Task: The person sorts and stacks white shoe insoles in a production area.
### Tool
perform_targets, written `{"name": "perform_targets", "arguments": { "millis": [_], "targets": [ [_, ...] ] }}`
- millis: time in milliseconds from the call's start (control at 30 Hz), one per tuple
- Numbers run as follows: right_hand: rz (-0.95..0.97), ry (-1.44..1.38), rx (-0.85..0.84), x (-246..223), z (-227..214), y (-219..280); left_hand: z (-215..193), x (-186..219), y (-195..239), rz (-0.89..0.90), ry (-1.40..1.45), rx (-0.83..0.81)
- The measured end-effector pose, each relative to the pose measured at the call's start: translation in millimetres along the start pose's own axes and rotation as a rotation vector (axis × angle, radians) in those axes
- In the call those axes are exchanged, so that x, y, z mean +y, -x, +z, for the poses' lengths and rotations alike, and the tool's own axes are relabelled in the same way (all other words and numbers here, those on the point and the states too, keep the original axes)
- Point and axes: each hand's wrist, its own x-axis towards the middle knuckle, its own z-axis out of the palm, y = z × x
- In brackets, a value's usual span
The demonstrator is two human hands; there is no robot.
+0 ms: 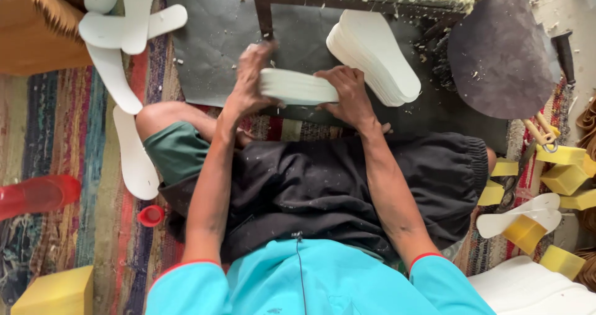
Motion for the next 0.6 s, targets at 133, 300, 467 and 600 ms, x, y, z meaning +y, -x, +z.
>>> {"name": "perform_targets", "arguments": {
  "millis": [133, 300, 467, 600],
  "targets": [
    [0.115, -0.039, -0.088, 22.0, 8.5, 0.1, 7.6, -11.7, 6.9, -0.091, -0.086, -0.121],
    [-0.038, -0.169, 0.071, 30.3, 15.3, 6.5, -0.8, 21.2, 6.9, -0.019, 0.231, -0.18],
    [0.004, 0.026, 0.059, 25.7, 24.3, 12.3, -5.5, 25.3, 13.1, -0.175, 0.371, -0.136],
    [0.081, -0.011, -0.031, 31.3, 29.2, 15.8, -60.3, -2.4, 23.3, -0.063, -0.097, 0.417]
  ]
}}
